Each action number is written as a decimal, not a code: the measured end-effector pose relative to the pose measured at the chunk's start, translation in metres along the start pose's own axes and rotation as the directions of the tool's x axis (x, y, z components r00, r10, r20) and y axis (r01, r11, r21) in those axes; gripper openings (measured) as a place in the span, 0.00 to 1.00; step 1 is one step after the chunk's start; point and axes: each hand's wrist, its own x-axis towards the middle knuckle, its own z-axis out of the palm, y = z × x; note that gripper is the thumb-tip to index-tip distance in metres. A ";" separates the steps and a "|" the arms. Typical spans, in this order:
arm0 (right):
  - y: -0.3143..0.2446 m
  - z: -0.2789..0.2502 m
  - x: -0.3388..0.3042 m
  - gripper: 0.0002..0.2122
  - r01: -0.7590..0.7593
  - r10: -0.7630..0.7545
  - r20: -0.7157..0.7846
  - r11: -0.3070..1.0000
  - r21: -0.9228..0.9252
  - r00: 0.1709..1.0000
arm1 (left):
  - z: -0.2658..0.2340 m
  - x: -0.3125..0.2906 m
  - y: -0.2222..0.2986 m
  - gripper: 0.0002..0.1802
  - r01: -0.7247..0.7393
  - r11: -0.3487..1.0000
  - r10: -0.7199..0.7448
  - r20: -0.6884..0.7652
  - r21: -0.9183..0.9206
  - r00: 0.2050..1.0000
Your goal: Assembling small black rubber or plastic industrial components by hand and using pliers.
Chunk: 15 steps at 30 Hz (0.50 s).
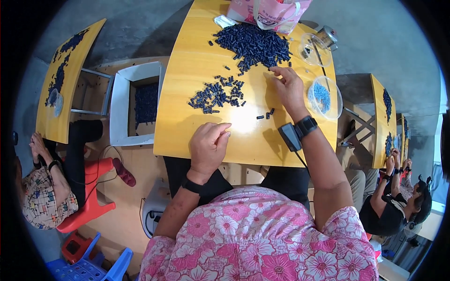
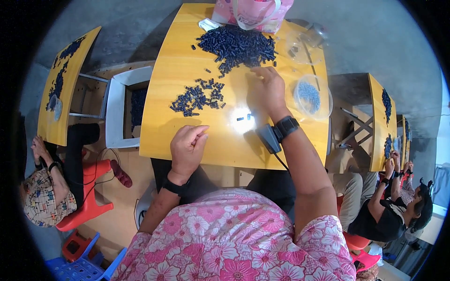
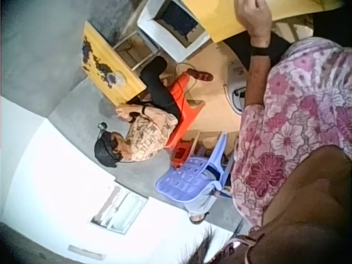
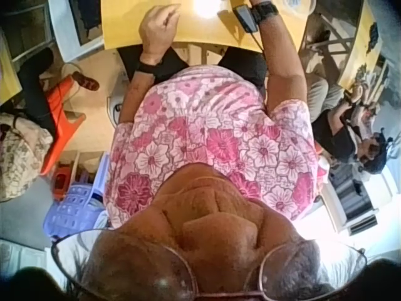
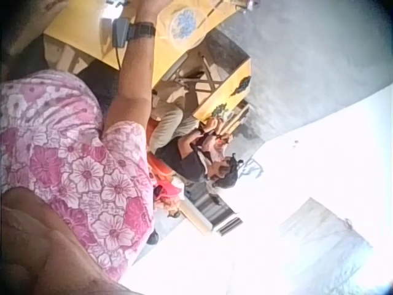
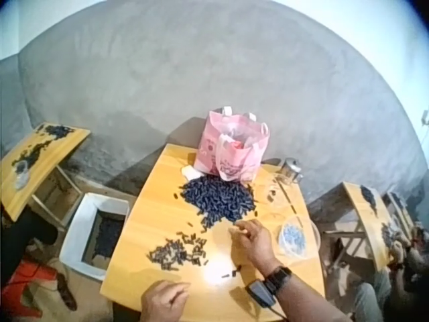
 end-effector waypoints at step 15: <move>0.018 0.009 0.005 0.11 -0.073 0.073 0.012 0.997 -0.018 0.997 | 0.000 -0.001 0.002 0.11 0.031 0.999 -0.031 -0.013 -0.029 0.999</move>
